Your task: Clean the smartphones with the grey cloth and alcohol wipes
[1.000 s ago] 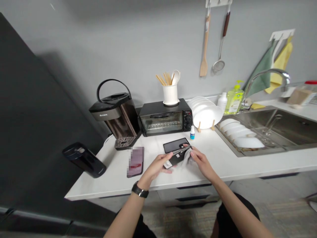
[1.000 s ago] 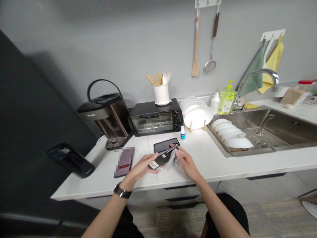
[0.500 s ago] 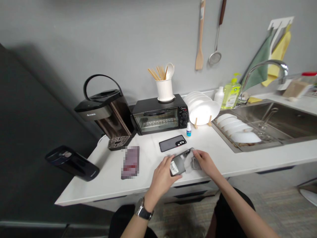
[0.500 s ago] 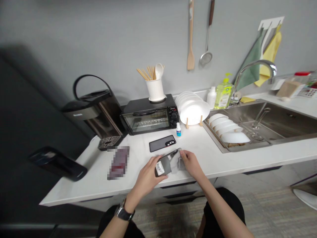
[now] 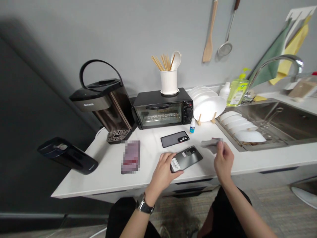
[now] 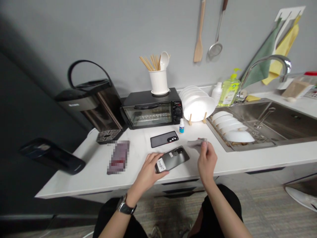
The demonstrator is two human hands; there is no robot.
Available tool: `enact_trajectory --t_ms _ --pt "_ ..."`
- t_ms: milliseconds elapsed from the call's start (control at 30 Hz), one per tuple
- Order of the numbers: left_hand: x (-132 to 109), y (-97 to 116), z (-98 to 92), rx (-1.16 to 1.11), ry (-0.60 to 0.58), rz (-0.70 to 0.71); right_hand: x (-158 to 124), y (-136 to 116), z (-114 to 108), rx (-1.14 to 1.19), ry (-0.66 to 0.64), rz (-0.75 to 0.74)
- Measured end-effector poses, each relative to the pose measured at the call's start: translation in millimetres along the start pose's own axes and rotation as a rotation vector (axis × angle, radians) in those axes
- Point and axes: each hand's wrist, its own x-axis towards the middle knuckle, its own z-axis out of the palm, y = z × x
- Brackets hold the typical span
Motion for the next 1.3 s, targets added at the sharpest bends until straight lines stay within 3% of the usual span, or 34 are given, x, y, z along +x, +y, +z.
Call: enact_trajectory --t_ms 67,133,233,400,533,667,767,867,967,1100,1200,1300 --pt "0.1 -0.3 0.3 -0.003 0.003 -0.005 -4.2 -3.3 -0.1 -0.092 0.069 -0.179" --pt "0.0 -0.7 1.1 0.006 -0.003 -0.016 -11.2 -3.3 5.3 -0.223 -0.1 -0.338" --pt "-0.8 -1.2 3.7 0.042 -0.019 -0.044 -23.3 -2.6 19.5 -0.414 -0.433 -0.418" --pt "-4.7 -2.7 8.1 0.133 0.02 -0.068 -55.0 -26.9 41.0 -0.385 -0.705 -0.521" --pt "-7.4 -3.4 6.7 0.247 0.027 -0.054 -84.0 -52.4 35.5 -0.285 -0.905 -0.616" --pt "-6.0 0.2 3.3 0.251 0.014 -0.083 -79.0 -36.0 6.0 -0.329 -0.92 -0.623" --pt "-3.5 2.9 1.7 0.216 0.016 -0.087 -54.9 -4.1 -11.5 -0.451 -0.77 -0.573" --pt "-1.8 3.5 1.0 0.203 0.013 -0.072 -36.6 11.6 -8.2 -0.518 -0.655 -0.512" --pt "-2.0 2.3 1.4 0.202 0.019 -0.06 -42.2 -5.5 13.4 -0.461 -0.7 -0.504" --pt "-4.8 0.2 2.9 0.226 0.01 -0.085 -76.9 -50.1 35.6 -0.272 -0.892 -0.545" --pt "-6.6 0.4 3.6 0.241 0.0 -0.12 -92.8 -61.0 27.3 -0.206 -0.957 -0.544" --pt "-6.4 2.4 3.2 0.215 0.014 -0.115 -84.0 -42.5 5.8 -0.256 -0.926 -0.519"
